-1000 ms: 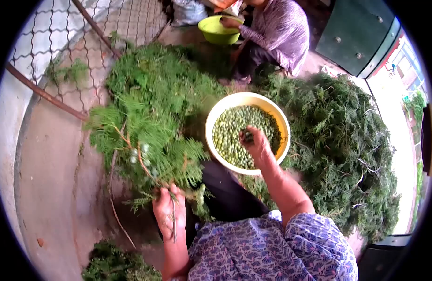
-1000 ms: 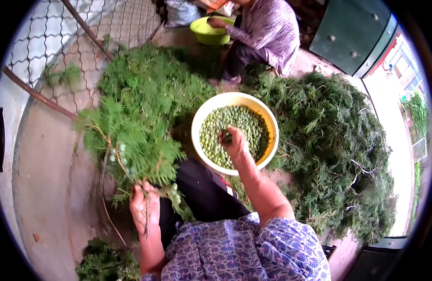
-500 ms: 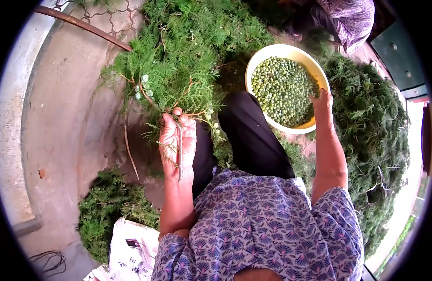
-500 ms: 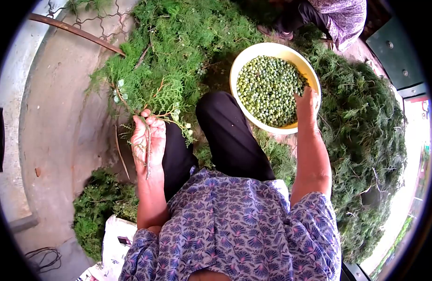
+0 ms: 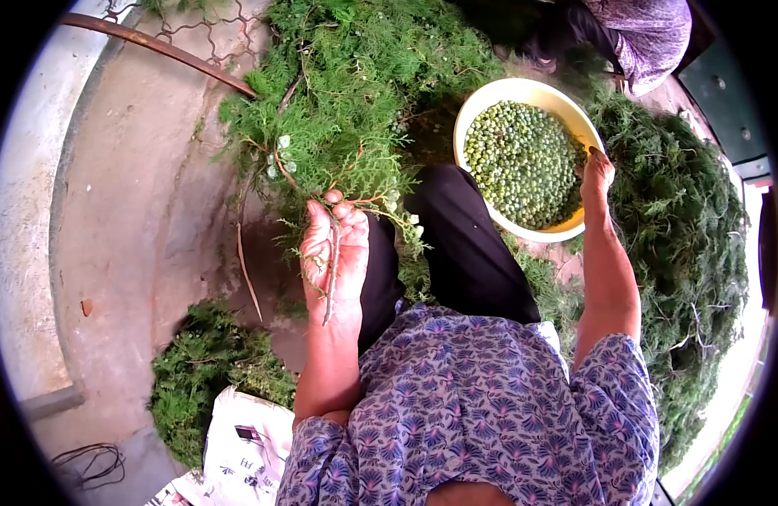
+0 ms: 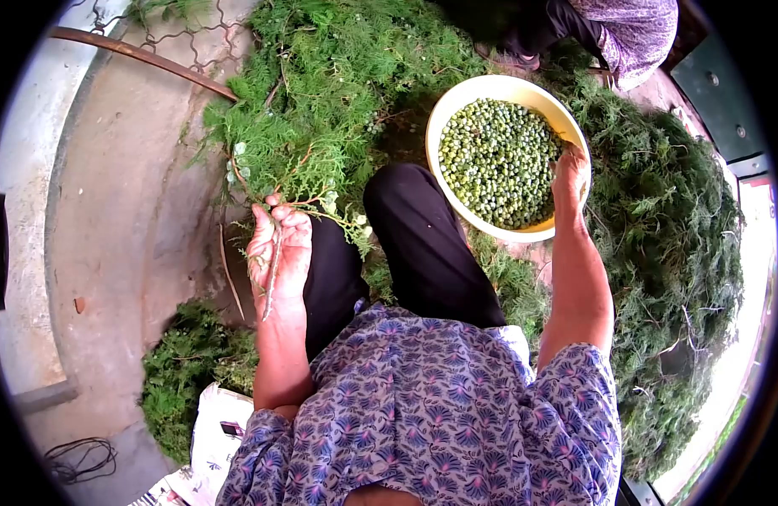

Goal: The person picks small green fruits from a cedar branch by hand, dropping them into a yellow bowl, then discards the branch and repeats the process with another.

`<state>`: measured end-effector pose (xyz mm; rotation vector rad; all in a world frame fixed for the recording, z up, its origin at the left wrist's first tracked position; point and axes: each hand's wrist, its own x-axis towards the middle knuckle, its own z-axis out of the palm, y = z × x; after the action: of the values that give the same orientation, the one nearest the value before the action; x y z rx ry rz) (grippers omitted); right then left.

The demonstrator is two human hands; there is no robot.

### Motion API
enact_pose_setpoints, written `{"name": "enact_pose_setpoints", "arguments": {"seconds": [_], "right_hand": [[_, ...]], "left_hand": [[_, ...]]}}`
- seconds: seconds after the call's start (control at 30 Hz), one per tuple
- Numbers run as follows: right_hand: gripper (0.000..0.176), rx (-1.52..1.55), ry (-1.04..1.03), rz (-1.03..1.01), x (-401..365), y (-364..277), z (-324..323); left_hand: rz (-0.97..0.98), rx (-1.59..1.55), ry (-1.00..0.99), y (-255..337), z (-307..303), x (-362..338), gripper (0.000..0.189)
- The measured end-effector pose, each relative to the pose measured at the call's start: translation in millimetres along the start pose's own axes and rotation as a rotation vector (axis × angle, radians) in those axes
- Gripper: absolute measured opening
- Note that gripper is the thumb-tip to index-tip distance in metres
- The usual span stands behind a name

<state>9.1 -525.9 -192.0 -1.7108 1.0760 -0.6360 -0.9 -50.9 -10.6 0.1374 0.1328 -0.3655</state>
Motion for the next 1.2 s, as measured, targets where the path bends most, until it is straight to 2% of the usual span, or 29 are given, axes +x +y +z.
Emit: {"name": "enact_pose_setpoints", "arguments": {"seconds": [0.07, 0.1, 0.17, 0.23, 0.27, 0.3, 0.37, 0.43, 0.5, 0.53, 0.57, 0.63, 0.7, 0.77, 0.83, 0.9, 0.97, 1.03, 1.1, 1.17, 1.2], "right_hand": [[0.018, 0.194, 0.181, -0.020, -30, -37, -6], [0.022, -0.170, 0.230, -0.155, -19, -27, -12], [0.032, -0.251, 0.135, -0.153, -39, -60, -17], [0.043, -0.477, 0.013, -0.111, -50, -85, -14], [0.048, -0.539, -0.087, -0.392, -25, -59, -7], [0.037, -0.811, 0.206, -0.609, -29, -44, 5], [0.025, -0.529, -0.205, -0.473, -45, -72, 12], [0.018, -0.013, -0.537, -0.312, -129, -140, 16], [0.024, 0.129, -0.870, -0.305, -189, -169, 23], [0.027, 0.388, -1.172, -0.066, -212, -183, 23], [0.038, 0.526, -1.289, -0.076, -231, -181, 30], [0.043, 0.743, -1.418, 0.023, -256, -190, 37], [0.049, 0.775, -1.434, 0.060, -265, -189, 47], [0.045, 0.810, -1.433, 0.052, -267, -187, 51], [0.039, 0.792, -1.441, 0.232, -266, -187, 48], [0.035, 0.784, -1.408, 0.253, -273, -188, 50], [0.037, 0.900, -1.451, 0.334, -278, -187, 52], [0.033, 0.877, -1.429, 0.347, -282, -186, 53], [0.030, 0.913, -1.360, 0.407, -284, -183, 54], [0.025, 0.895, -1.304, 0.338, -286, -183, 56], [0.023, 0.825, -1.243, 0.233, -285, -182, 55]], "left_hand": [[0.014, -0.007, 0.015, -1, 2, 0, 0.021], [0.026, -0.014, 0.029, -2, 4, 0, 0.021], [0.012, -0.038, 0.027, -4, 6, -1, 0.021], [-0.003, -0.030, 0.021, -5, 4, 0, 0.026], [-0.008, -0.028, 0.021, -5, 3, 0, 0.026], [-0.006, -0.024, 0.011, -5, 2, 0, 0.025], [-0.005, -0.016, 0.000, -6, 4, 0, 0.025], [-0.018, -0.018, -0.010, -8, 8, 1, 0.025], [-0.003, -0.021, 0.019, -11, 11, 1, 0.024], [0.015, -0.028, 0.050, -12, 11, 2, 0.024], [0.006, -0.024, 0.053, -12, 10, 3, 0.024], [0.012, -0.052, 0.078, -11, 5, 3, 0.023], [0.014, -0.036, 0.080, -13, 6, 1, 0.023], [0.018, -0.025, 0.080, -14, 5, 0, 0.023], [-0.058, -0.016, 0.049, -12, 0, -2, 0.020], [0.002, -0.011, 0.072, -13, -3, -1, 0.021], [-0.045, -0.042, 0.062, -13, 0, -2, 0.020], [-0.052, -0.030, 0.061, -11, -3, -2, 0.020], [0.024, 0.006, 0.085, -10, -7, -1, 0.020], [0.013, 0.001, 0.049, -6, -8, -2, 0.021], [0.045, 0.035, 0.065, -7, -4, -3, 0.023]]}}
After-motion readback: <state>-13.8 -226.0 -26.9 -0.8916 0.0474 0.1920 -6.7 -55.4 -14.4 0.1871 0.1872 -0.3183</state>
